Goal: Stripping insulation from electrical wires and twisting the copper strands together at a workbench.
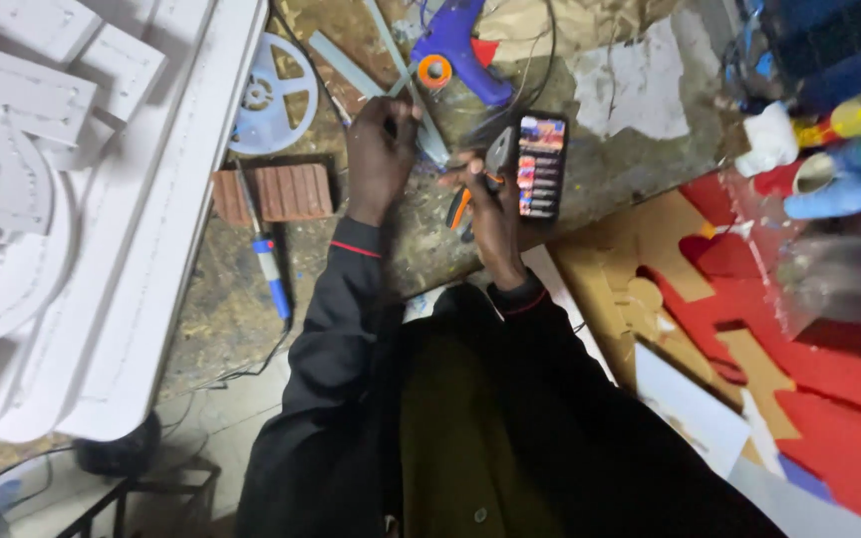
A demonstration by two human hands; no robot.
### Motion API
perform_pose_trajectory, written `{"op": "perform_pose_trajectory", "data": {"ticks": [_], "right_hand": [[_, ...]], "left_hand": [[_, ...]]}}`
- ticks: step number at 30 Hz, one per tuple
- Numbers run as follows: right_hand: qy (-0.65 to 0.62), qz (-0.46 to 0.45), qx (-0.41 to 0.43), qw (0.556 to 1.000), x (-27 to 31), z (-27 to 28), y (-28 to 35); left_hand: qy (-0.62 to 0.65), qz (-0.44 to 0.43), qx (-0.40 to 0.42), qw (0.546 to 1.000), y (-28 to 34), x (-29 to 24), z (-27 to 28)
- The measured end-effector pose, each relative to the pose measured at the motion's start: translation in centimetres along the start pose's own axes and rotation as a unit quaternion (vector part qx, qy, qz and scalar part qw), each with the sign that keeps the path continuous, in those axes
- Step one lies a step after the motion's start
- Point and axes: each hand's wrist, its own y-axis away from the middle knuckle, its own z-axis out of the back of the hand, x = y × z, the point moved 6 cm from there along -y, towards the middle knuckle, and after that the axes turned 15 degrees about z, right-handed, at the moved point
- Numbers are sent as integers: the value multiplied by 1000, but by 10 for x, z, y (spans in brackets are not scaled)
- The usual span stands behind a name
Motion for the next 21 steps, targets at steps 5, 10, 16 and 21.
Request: {"op": "perform_pose_trajectory", "data": {"ticks": [5, 10, 16, 21], "right_hand": [[-20, 24, -49, 998, -5, -11, 23], [-75, 109, -50, 990, 3, -9, 45], [0, 103, -25, 994, -3, 31, 51], [-7, 77, -33, 996, 2, 67, 36]], "left_hand": [[85, 20, 67, 994, 19, -31, 32], [178, 53, 167, 968, 39, -48, 34], [244, 119, 212, 939, 59, -64, 22], [292, 77, 209, 930, 60, -70, -4]]}}
